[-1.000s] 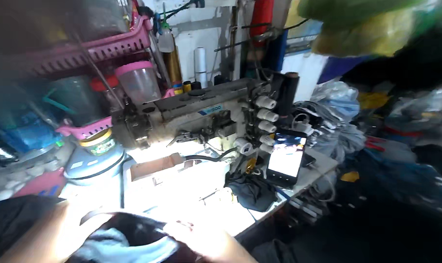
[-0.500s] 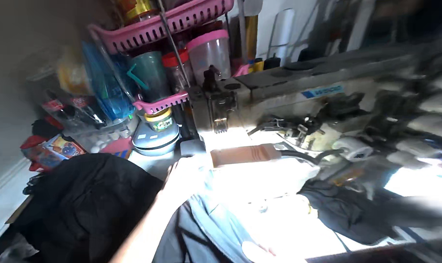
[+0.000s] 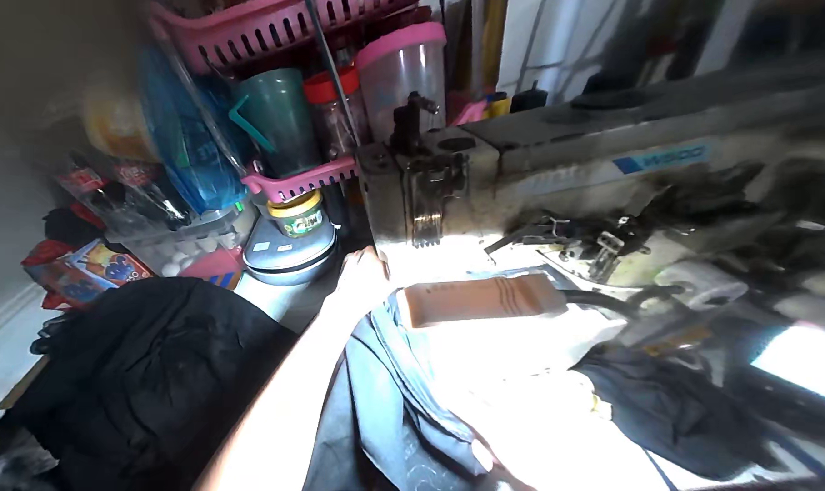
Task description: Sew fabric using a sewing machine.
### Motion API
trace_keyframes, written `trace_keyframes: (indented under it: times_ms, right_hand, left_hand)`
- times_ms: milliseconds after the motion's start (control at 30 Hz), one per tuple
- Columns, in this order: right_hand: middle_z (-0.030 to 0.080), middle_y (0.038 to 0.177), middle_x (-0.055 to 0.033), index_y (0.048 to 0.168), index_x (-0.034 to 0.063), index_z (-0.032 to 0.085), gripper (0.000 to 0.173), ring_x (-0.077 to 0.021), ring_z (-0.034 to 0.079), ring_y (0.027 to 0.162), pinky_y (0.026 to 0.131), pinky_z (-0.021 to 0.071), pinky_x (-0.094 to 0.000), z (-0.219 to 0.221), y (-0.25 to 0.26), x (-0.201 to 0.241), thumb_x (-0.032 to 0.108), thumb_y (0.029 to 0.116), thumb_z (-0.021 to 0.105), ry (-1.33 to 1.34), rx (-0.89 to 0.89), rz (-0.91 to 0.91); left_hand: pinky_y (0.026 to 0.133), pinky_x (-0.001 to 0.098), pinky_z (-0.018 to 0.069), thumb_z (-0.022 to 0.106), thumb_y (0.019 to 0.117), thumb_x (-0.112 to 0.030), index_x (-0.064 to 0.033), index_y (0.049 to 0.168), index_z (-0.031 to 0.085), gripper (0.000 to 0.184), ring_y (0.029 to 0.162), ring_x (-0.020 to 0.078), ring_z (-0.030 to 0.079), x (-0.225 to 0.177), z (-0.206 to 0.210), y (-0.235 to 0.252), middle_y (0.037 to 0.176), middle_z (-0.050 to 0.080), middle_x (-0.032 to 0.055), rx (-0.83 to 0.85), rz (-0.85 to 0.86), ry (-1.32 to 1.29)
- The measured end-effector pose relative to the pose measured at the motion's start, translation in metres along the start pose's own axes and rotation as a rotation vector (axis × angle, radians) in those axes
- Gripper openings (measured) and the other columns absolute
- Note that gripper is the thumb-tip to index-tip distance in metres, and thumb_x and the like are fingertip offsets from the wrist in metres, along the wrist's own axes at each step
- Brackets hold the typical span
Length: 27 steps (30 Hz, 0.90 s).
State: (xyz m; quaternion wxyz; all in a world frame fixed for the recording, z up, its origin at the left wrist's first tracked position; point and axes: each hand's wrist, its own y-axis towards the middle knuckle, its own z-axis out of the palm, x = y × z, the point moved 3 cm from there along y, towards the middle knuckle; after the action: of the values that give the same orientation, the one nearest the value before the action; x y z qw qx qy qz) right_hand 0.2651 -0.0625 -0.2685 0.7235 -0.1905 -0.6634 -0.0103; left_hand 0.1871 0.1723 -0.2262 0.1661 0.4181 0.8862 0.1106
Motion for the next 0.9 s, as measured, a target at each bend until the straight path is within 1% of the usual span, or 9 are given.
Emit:
trace_keyframes:
  times_ms: [300, 400, 500, 567, 667, 733, 800, 833, 900]
  right_hand:
    - [0.060, 0.072, 0.0106, 0.103, 0.0121, 0.062, 0.009, 0.0020, 0.051, 0.051, 0.047, 0.0463, -0.0159, 0.007, 0.000, 0.001, 0.020, 0.0987, 0.064, 0.061, 0.020, -0.050]
    - [0.061, 0.072, 0.0106, 0.102, 0.0103, 0.063, 0.011, 0.0019, 0.052, 0.051, 0.048, 0.0472, -0.0166, 0.007, -0.004, 0.003, 0.021, 0.0986, 0.063, 0.045, 0.000, -0.075]
    - [0.056, 0.066, 0.0129, 0.093, 0.0124, 0.065, 0.016, 0.0027, 0.050, 0.052, 0.051, 0.0457, -0.0168, 0.006, -0.018, 0.003, 0.026, 0.1006, 0.060, -0.011, 0.025, -0.177]
    - [0.056, 0.066, 0.0098, 0.091, 0.0077, 0.069, 0.025, 0.0024, 0.050, 0.056, 0.055, 0.0458, -0.0186, 0.003, -0.029, 0.010, 0.028, 0.1020, 0.060, -0.151, 0.047, -0.317]
    - [0.063, 0.073, -0.0031, 0.096, -0.0055, 0.071, 0.027, -0.0010, 0.052, 0.061, 0.060, 0.0471, -0.0193, -0.004, -0.039, 0.033, 0.018, 0.1010, 0.058, -0.437, 0.084, -0.456]
    - [0.063, 0.075, -0.0016, 0.095, -0.0006, 0.071, 0.023, -0.0012, 0.054, 0.062, 0.060, 0.0478, -0.0193, -0.009, -0.030, 0.044, 0.017, 0.0990, 0.058, -0.577, -0.001, -0.542]
    - [0.072, 0.089, -0.0049, 0.103, 0.0060, 0.076, 0.022, -0.0100, 0.066, 0.080, 0.075, 0.0553, -0.0292, -0.006, -0.015, 0.061, 0.019, 0.0982, 0.059, -0.745, -0.122, -0.744]
    - [0.072, 0.092, -0.0040, 0.105, 0.0087, 0.075, 0.022, -0.0118, 0.068, 0.084, 0.078, 0.0569, -0.0324, -0.003, -0.006, 0.068, 0.021, 0.0980, 0.058, -0.783, -0.135, -0.805]
    - [0.071, 0.088, -0.0023, 0.103, 0.0108, 0.075, 0.023, -0.0127, 0.069, 0.081, 0.072, 0.0577, -0.0352, 0.007, 0.006, 0.077, 0.025, 0.0974, 0.058, -0.814, -0.079, -0.895]
  left_hand:
    - [0.074, 0.0500, 0.0565, 0.070, 0.0903, -0.033, -0.0027, 0.086, 0.072, 0.031, 0.081, 0.0302, 0.071, 0.001, -0.003, 0.000, 0.081, 0.071, 0.0141, -0.106, 0.105, -0.107]
    - [0.071, 0.0504, 0.0553, 0.066, 0.0927, -0.022, -0.0038, 0.082, 0.069, 0.022, 0.078, 0.0303, 0.070, -0.012, -0.029, -0.018, 0.080, 0.070, 0.0136, -0.072, 0.048, -0.091]
    - [0.089, 0.0488, 0.0560, 0.068, 0.0948, -0.014, -0.0043, 0.099, 0.073, 0.012, 0.103, 0.0300, 0.067, -0.020, -0.057, -0.056, 0.114, 0.068, 0.0134, -0.225, 0.053, -0.159]
    - [0.102, 0.0469, 0.0469, 0.064, 0.0958, -0.021, -0.0100, 0.108, 0.073, 0.019, 0.119, 0.0275, 0.057, -0.028, -0.056, -0.081, 0.126, 0.063, 0.0100, -0.354, 0.125, -0.205]
    - [0.100, 0.0630, 0.0438, 0.062, 0.0950, -0.034, -0.0129, 0.106, 0.076, 0.028, 0.119, 0.0329, 0.063, -0.053, -0.055, -0.135, 0.118, 0.071, 0.0113, -0.144, 0.364, -0.064]
    - [0.105, 0.0699, 0.0341, 0.051, 0.1008, -0.035, -0.0152, 0.101, 0.074, 0.030, 0.121, 0.0297, 0.063, -0.057, -0.068, -0.157, 0.113, 0.072, 0.0067, 0.031, 0.447, -0.040]
    - [0.114, 0.0636, 0.0279, 0.049, 0.1044, -0.035, -0.0123, 0.090, 0.072, 0.036, 0.112, 0.0213, 0.066, -0.048, -0.095, -0.168, 0.098, 0.072, 0.0051, 0.096, 0.402, -0.188]
    - [0.113, 0.0549, 0.0338, 0.050, 0.1056, -0.036, -0.0120, 0.087, 0.070, 0.036, 0.101, 0.0159, 0.068, -0.044, -0.113, -0.171, 0.090, 0.070, 0.0036, 0.085, 0.379, -0.265]
    - [0.094, 0.0305, 0.0472, 0.049, 0.1072, -0.040, -0.0136, 0.082, 0.065, 0.040, 0.078, 0.0035, 0.061, -0.040, -0.154, -0.175, 0.075, 0.063, -0.0033, -0.046, 0.362, -0.377]
